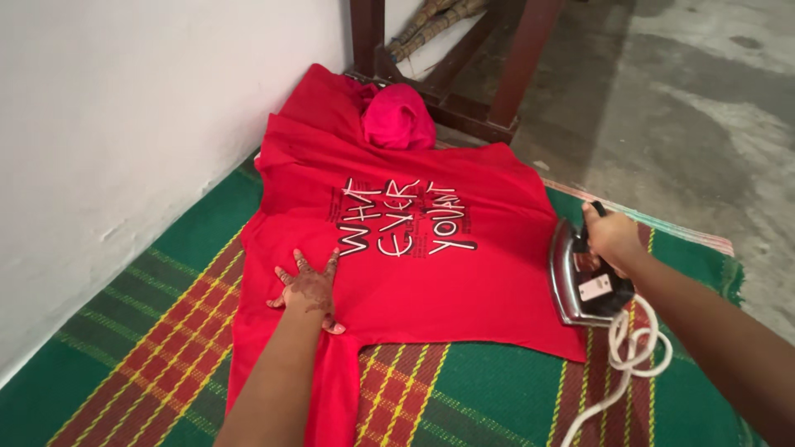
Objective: The person irons a red t-shirt laid out on a green and yellow mat on the floor. They use a handheld electric iron to smooth the fabric, focusing on the sleeves and the main body of the shirt. The person adjusts the shirt's position several times to ensure all areas are covered.
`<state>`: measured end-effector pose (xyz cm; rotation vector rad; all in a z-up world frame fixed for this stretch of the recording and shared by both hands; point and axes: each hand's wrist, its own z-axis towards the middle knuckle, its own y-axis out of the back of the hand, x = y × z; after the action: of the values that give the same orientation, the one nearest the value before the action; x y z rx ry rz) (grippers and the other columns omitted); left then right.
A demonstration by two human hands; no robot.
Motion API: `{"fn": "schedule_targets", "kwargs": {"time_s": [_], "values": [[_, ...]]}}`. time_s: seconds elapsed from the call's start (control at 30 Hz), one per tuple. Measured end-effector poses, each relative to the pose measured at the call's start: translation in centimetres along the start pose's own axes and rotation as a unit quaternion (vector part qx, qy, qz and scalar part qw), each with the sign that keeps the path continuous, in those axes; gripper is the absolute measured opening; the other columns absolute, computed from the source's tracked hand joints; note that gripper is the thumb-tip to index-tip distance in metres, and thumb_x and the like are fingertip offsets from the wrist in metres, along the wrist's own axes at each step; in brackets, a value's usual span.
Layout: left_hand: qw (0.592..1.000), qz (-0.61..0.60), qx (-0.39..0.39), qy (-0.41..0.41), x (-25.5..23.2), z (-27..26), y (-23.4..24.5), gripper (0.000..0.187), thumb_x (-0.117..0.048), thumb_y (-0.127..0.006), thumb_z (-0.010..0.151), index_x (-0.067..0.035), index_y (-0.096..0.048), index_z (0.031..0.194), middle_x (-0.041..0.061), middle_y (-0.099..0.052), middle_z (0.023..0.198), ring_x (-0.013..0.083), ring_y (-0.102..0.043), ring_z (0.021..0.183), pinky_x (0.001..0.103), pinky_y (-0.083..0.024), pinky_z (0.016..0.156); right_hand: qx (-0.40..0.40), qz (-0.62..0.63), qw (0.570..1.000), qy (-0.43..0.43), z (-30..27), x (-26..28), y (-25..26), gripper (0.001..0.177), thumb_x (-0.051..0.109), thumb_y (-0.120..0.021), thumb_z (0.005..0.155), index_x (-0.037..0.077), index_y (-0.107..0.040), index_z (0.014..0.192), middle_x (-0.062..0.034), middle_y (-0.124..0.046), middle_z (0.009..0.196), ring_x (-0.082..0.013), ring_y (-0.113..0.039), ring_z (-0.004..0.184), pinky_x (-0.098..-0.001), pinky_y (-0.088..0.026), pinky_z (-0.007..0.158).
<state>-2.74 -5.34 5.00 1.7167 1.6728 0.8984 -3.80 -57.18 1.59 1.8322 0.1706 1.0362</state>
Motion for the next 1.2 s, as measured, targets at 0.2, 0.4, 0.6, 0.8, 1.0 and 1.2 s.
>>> {"fn": "schedule_targets", "kwargs": {"time_s": [0.2,0.4,0.6,0.8,1.0,1.2], "values": [[1.0,0.009,-0.008,-0.007,0.1,0.6,-0.6,0.153,-0.044,-0.1,0.065,-0.049,0.02,0.159,0.017,0.017,0.172,0.0585,0.001,0.153,0.076,-0.041,0.103,-0.029,-0.047,0.997,0.052,1.1,-5.9,2.1,0.062,0.058,-0.049,0.104,0.002,-0.071,0.085,-0.0202,-0.072,0.069,-0.0365,-0.073,0.078,-0.046,-0.054,0.081],[1.0,0.01,-0.024,-0.014,0.4,1.0,-1.1,0.151,-0.049,-0.099,0.064,-0.047,0.017,0.16,0.017,0.015,0.172,0.0585,0.001,0.153,0.076,-0.039,0.104,0.028,-0.075,0.997,0.01,2.0,-6.5,3.6,0.077,0.059,-0.045,0.107,-0.006,-0.071,0.075,-0.0202,-0.071,0.069,-0.0372,-0.072,0.074,-0.0463,-0.056,0.075],[0.999,-0.007,-0.043,-0.027,0.7,1.0,-1.4,0.147,-0.051,-0.098,0.064,-0.049,0.012,0.161,0.016,0.014,0.173,0.0573,0.0,0.153,0.078,-0.037,0.105,0.001,-0.069,0.996,0.056,-2.2,0.9,2.8,0.073,0.057,-0.05,0.105,-0.005,-0.074,0.076,-0.0199,-0.072,0.069,-0.0339,-0.073,0.066,-0.0444,-0.055,0.066],[0.998,-0.017,-0.057,-0.033,1.1,1.3,-2.3,0.145,-0.05,-0.098,0.064,-0.049,0.009,0.161,0.014,0.013,0.173,0.0556,0.002,0.154,0.08,-0.033,0.107,0.033,0.035,0.998,-0.028,-8.2,8.9,-3.0,0.076,0.066,-0.053,0.099,-0.004,-0.076,0.083,-0.0164,-0.073,0.071,-0.033,-0.074,0.074,-0.0518,-0.06,0.07],[0.998,-0.033,-0.032,-0.033,1.1,1.7,-2.0,0.146,-0.045,-0.1,0.064,-0.051,0.009,0.161,0.012,0.016,0.173,0.0557,0.004,0.154,0.08,-0.032,0.107,0.031,0.015,0.998,-0.044,-12.7,11.6,-6.6,0.067,0.061,-0.056,0.099,-0.005,-0.071,0.102,-0.0235,-0.075,0.087,-0.0401,-0.074,0.089,-0.057,-0.06,0.072],[0.999,-0.017,-0.039,-0.029,0.9,1.2,-2.0,0.143,-0.046,-0.098,0.066,-0.05,0.01,0.161,0.013,0.013,0.173,0.0563,0.002,0.154,0.081,-0.032,0.107,0.001,-0.022,0.999,-0.048,-11.8,7.4,-3.8,0.072,0.063,-0.054,0.101,-0.006,-0.073,0.105,-0.0269,-0.074,0.092,-0.0429,-0.075,0.091,-0.0544,-0.058,0.079]]}}
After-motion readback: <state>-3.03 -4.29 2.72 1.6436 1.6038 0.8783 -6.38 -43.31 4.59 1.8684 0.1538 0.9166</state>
